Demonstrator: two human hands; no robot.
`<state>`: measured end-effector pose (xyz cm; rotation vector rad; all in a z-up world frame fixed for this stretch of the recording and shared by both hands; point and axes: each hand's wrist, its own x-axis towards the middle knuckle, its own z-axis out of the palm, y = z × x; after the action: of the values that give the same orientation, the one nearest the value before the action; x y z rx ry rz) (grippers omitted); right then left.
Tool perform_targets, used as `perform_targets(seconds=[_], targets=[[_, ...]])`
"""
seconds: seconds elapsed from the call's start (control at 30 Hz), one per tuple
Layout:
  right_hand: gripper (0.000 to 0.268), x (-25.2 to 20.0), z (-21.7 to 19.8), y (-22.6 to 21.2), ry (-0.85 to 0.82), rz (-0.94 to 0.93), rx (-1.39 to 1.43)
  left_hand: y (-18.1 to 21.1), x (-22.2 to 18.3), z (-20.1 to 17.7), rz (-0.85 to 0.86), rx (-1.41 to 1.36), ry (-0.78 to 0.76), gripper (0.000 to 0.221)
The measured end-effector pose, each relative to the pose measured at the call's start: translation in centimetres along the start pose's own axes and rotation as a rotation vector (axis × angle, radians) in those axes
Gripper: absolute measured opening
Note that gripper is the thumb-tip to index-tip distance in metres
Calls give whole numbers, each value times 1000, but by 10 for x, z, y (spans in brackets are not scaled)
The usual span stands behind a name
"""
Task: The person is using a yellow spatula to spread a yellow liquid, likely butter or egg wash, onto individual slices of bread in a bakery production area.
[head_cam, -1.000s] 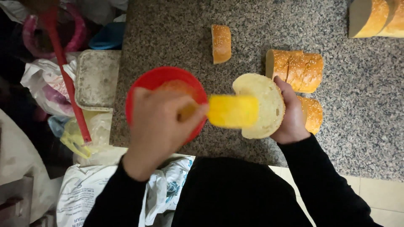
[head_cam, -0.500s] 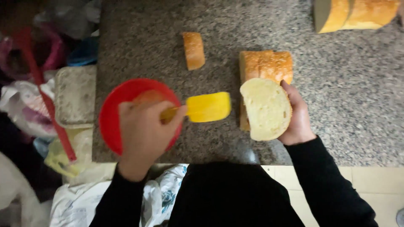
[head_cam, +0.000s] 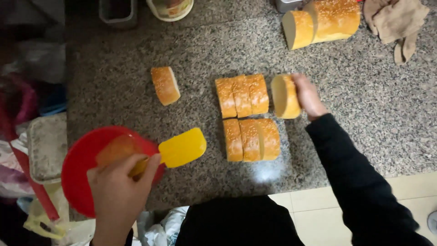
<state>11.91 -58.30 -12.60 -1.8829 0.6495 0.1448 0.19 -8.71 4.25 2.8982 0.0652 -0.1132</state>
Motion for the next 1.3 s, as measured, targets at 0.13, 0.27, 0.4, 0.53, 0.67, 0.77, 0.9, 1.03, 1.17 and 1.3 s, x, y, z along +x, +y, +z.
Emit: perform_targets(seconds=[0.13, 0.27, 0.4, 0.53, 0.67, 0.77, 0.9, 1.03, 1.17, 1.3], targets=[[50, 1, 23, -21, -125, -3, -12, 8, -1, 1, -51, 28, -45, 37], [83, -3, 35, -39, -129, 46, -268, 9, -1, 7, -74, 74, -42, 37], [78, 6, 38, -27, -137, 4, -294, 15, -2, 8, -91, 50, -81, 37], [75, 14, 41, -20, -136, -35, -317, 19, 0, 7, -76, 33, -74, 37], [77, 8, 41, -33, -58, -76, -286, 14, 0, 9, -25, 54, -66, 36], [73, 18, 32, -28, 2, -94, -213, 12, -3, 9, -20, 68, -59, 35], [35, 65, 14, -9, 290, -262, -118, 9, 1, 12, 13, 88, 14, 40], [53, 135, 1, 20, 502, -429, -303, 1, -1, 37, -149, 148, 5, 41], [78, 153, 4, 6, 550, -390, -487, -9, 5, 43, -6, 100, 117, 39], [101, 162, 14, -19, 521, -350, -651, 1, 7, 49, -233, 175, -14, 39]])
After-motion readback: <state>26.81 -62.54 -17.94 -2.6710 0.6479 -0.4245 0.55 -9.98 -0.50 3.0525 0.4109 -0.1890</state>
